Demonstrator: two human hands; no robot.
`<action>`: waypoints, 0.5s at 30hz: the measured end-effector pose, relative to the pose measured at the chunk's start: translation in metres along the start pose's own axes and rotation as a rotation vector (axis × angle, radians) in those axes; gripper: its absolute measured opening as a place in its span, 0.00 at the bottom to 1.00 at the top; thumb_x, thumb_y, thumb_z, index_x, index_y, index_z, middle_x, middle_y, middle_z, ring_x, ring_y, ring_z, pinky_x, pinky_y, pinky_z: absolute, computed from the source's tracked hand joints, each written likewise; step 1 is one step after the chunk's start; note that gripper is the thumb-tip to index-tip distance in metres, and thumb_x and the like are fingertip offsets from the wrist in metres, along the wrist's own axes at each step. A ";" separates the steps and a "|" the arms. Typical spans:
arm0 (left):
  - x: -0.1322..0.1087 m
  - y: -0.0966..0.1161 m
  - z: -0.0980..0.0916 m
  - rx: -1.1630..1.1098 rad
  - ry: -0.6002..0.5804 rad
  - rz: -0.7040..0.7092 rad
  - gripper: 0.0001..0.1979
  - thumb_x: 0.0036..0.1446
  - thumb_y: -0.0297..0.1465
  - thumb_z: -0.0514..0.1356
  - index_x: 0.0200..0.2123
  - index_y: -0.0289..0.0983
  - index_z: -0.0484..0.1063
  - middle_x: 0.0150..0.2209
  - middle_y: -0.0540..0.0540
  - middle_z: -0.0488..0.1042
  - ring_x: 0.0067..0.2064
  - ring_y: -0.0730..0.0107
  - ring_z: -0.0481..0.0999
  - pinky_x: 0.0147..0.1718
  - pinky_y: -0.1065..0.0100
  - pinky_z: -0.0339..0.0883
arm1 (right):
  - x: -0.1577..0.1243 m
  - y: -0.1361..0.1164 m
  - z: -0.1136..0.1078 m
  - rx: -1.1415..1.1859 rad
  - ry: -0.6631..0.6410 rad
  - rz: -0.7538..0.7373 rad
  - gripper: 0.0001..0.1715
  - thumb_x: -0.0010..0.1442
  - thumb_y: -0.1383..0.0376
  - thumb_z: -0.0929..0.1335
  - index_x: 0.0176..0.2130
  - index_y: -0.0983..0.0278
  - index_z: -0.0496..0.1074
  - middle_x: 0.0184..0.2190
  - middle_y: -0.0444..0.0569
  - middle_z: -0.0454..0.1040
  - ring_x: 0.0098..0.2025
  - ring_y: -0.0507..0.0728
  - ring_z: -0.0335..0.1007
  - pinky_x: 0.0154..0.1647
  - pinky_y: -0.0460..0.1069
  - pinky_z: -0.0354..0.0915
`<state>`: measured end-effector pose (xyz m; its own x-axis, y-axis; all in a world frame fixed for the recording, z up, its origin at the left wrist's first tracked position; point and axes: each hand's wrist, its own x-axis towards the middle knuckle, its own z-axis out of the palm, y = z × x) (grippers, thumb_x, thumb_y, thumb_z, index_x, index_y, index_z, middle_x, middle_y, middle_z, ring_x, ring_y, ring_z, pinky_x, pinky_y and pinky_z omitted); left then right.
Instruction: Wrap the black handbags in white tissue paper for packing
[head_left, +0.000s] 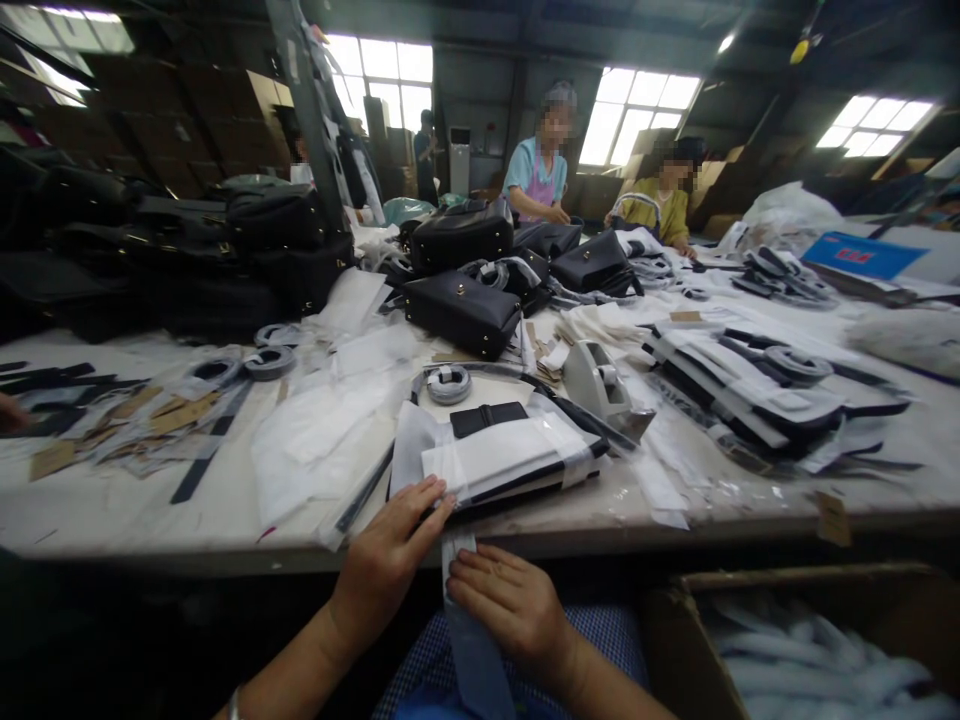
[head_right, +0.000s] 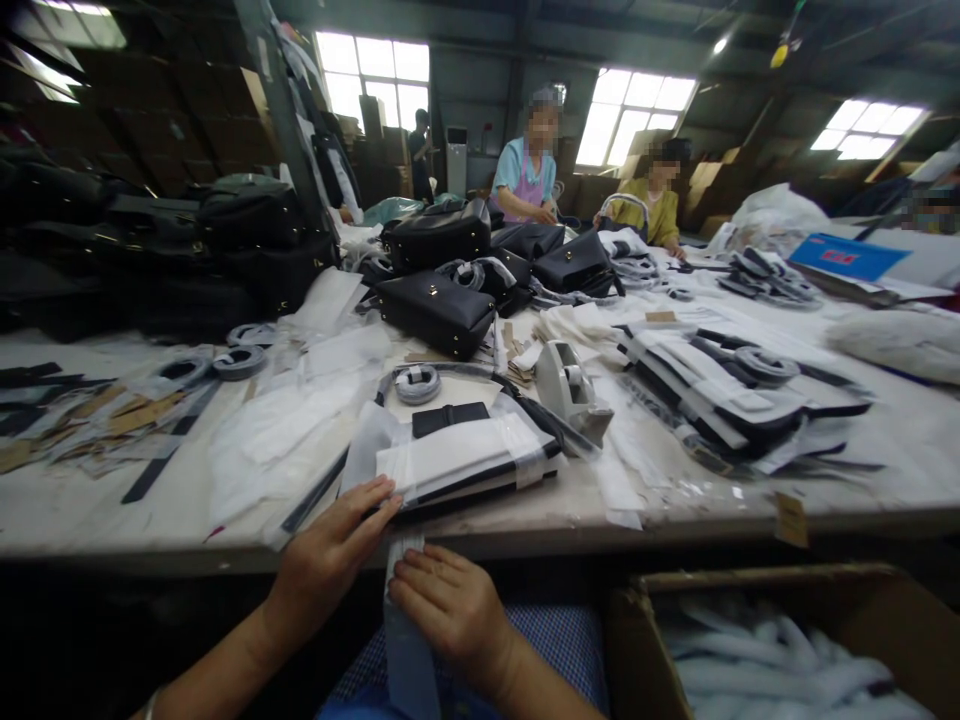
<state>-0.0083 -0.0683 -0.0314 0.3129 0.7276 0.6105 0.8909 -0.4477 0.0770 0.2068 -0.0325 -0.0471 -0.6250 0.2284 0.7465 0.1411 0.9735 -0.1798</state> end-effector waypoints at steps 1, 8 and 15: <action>0.001 0.000 0.000 0.000 0.005 0.000 0.21 0.65 0.19 0.53 0.59 0.37 0.67 0.59 0.39 0.71 0.63 0.59 0.67 0.59 0.56 0.67 | 0.001 -0.001 -0.001 0.003 -0.004 -0.002 0.12 0.68 0.72 0.64 0.46 0.67 0.76 0.42 0.52 0.82 0.46 0.57 0.79 0.51 0.54 0.75; 0.002 0.001 -0.002 -0.030 0.021 0.003 0.20 0.66 0.20 0.52 0.58 0.36 0.68 0.58 0.39 0.72 0.62 0.59 0.68 0.59 0.56 0.68 | 0.015 0.002 -0.018 0.006 -0.078 -0.032 0.12 0.67 0.72 0.65 0.47 0.67 0.75 0.42 0.51 0.82 0.46 0.57 0.80 0.49 0.53 0.76; -0.003 0.003 0.002 -0.073 0.016 -0.047 0.19 0.67 0.22 0.52 0.59 0.36 0.67 0.58 0.37 0.72 0.62 0.58 0.69 0.58 0.55 0.69 | 0.075 0.024 -0.049 0.039 -0.221 -0.073 0.09 0.68 0.70 0.65 0.45 0.65 0.74 0.39 0.48 0.83 0.40 0.52 0.79 0.51 0.51 0.72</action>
<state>-0.0061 -0.0707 -0.0351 0.2658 0.7407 0.6171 0.8778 -0.4506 0.1628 0.2009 0.0080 0.0364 -0.7861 0.1457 0.6006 0.0622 0.9855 -0.1577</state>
